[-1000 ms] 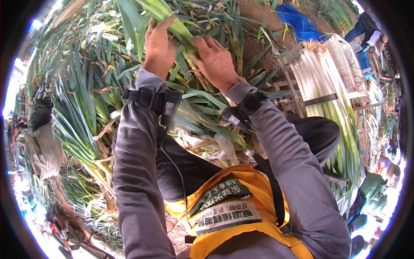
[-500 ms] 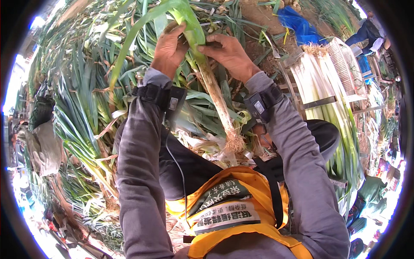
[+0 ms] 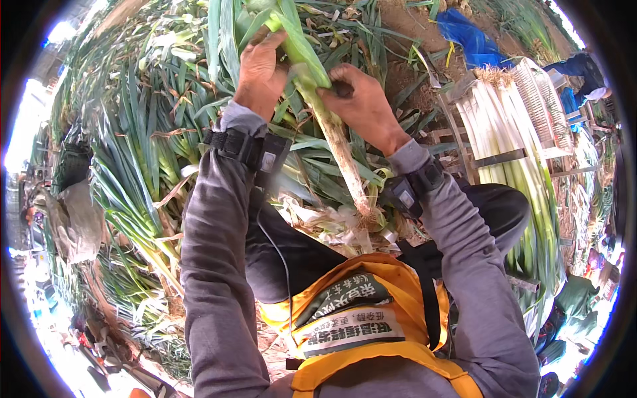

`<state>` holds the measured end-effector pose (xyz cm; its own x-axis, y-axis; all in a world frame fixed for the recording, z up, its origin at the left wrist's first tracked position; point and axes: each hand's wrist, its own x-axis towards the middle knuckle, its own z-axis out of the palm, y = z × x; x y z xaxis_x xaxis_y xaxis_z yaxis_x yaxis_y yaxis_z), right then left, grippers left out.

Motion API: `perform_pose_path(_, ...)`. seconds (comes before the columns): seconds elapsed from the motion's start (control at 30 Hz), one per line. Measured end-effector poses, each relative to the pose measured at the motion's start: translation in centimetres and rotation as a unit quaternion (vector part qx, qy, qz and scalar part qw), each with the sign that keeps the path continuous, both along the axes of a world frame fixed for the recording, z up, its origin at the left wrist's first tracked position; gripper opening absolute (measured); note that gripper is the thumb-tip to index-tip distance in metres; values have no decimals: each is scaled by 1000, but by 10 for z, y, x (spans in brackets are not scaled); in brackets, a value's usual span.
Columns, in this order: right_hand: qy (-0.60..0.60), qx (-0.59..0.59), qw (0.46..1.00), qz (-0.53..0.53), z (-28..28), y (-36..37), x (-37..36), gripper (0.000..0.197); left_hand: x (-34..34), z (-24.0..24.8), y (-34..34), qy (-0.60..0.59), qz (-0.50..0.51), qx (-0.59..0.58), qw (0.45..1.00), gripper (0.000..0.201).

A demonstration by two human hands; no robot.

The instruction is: The recorder is peeling outer layers off leeks and cleaning them for processing.

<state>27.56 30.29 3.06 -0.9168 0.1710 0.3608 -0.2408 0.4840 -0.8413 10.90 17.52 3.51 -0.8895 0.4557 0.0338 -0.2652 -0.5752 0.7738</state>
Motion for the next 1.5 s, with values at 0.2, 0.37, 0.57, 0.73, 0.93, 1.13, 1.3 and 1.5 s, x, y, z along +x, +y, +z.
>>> perform_pose_path(0.2, -85, -379, 919, 68, -30, 6, 42, 22, -47, 2, -17, -58, 126, -13, 990, 26)
perform_pose_path(0.37, -132, -344, 929, 29, -62, 25, 28, 29, -85, -3, -60, 4, 144, 15, 989, 26)
perform_pose_path(0.57, -264, 309, 914, 3, -171, 30, 87, 25, -111, -11, -111, -20, 205, 10, 979, 21)
perform_pose_path(0.73, -375, 354, 855, 53, -189, 46, 106, 34, -84, -20, -104, 24, 179, -42, 983, 25)
perform_pose_path(0.93, -159, -2, 986, 42, -65, 51, 16, 46, -32, 20, -49, -24, 110, 14, 994, 28)
perform_pose_path(1.13, 7, -114, 989, 97, 28, 17, -56, 45, 1, 9, -8, -14, -33, -8, 999, 28)
perform_pose_path(1.3, 67, -291, 945, 135, 18, 17, -67, 29, 26, 19, 16, 11, -43, 47, 998, 27)
perform_pose_path(1.5, 13, -163, 982, 99, 35, 11, -46, 23, 27, 13, 20, 30, 22, -7, 999, 18)
